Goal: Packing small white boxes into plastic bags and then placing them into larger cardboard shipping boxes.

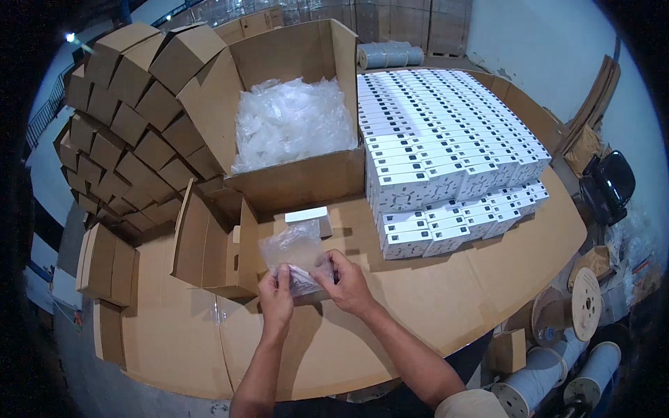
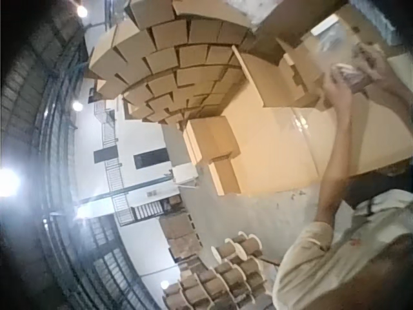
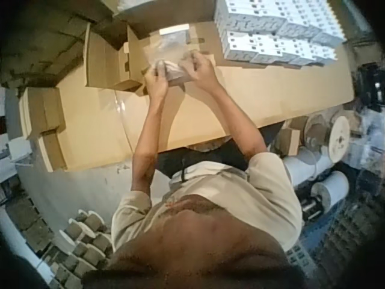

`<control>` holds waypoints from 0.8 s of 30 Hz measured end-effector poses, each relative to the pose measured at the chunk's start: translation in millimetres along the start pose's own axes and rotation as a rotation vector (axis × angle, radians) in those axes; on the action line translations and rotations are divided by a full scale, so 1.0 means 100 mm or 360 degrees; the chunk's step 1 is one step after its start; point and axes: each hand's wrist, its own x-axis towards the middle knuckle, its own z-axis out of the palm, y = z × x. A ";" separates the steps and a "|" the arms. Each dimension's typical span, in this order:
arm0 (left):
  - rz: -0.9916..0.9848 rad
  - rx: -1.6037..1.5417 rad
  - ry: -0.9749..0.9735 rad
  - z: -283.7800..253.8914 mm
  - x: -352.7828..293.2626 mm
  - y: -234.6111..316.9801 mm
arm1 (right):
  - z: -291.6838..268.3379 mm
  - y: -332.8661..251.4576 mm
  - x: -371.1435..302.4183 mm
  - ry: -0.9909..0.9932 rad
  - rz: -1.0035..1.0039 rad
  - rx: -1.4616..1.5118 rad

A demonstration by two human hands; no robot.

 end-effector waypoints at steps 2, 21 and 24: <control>0.0027 -0.0047 0.0133 0.00 0.08 -0.03 | -0.06 0.01 0.03 -0.0228 0.0113 0.0014; 0.0376 -0.0007 0.0159 0.04 0.05 0.16 | -0.25 0.07 0.13 -0.0146 -0.0031 0.0285; 0.0709 0.0228 0.0077 0.08 -0.03 0.20 | -0.16 -0.12 0.11 0.0033 0.0112 0.0446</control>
